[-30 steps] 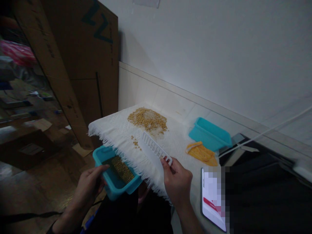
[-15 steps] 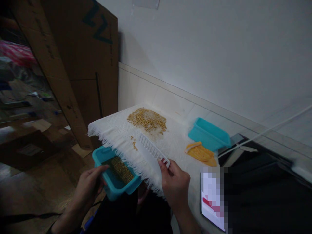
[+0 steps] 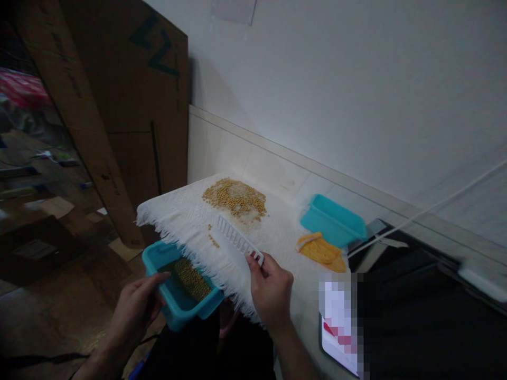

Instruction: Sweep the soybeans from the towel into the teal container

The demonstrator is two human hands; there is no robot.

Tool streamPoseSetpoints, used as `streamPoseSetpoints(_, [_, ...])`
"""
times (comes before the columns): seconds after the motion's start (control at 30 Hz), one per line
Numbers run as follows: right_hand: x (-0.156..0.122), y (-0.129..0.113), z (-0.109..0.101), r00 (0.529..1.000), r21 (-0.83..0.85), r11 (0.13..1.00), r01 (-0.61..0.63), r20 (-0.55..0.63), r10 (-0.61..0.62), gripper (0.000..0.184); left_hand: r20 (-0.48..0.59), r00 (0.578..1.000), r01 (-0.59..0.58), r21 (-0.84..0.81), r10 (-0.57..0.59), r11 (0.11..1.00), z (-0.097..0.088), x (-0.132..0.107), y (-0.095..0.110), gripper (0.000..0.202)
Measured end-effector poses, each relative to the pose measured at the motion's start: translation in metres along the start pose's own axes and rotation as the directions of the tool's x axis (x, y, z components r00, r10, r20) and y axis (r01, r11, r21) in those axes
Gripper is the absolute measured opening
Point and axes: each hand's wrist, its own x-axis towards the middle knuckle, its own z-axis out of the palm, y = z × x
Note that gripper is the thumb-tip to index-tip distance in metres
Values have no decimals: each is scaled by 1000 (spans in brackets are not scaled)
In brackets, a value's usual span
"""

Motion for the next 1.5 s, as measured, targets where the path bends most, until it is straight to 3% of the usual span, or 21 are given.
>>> streamPoseSetpoints(0.43, [-9, 1, -5, 1000, 9, 1000, 0, 15, -1, 29, -32, 999, -17, 6, 17, 1000, 1, -1, 6, 45])
streamPoseSetpoints(0.63, [0, 0, 7, 1000, 15, 1000, -12, 26, 12, 29, -29, 999, -16, -8, 16, 1000, -1, 0, 2, 45])
streamPoseSetpoints(0.77, [-3, -7, 13, 998, 28, 999, 20, 51, -21, 28, -17, 1000, -3, -30, 2, 1000, -1, 2, 1, 44])
streamPoseSetpoints(0.87, [-8, -15, 6, 994, 38, 998, 48, 97, -51, 27, -17, 1000, 19, -38, -19, 999, -1, 1, 3, 44])
streamPoseSetpoints(1.1, [10, 2, -17, 994, -102, 994, -34, -104, 24, 31, -17, 1000, -6, -9, 6, 1000, -1, 2, 3, 45])
streamPoseSetpoints(1.23, [14, 12, -13, 997, -72, 997, -26, -70, 21, 30, -11, 1000, 8, -9, -8, 1000, 0, 2, 2, 44])
streamPoseSetpoints(1.5, [2, 6, -14, 999, -81, 996, -33, -25, 31, 31, -23, 1000, 2, 13, -2, 1000, -1, 0, 4, 46])
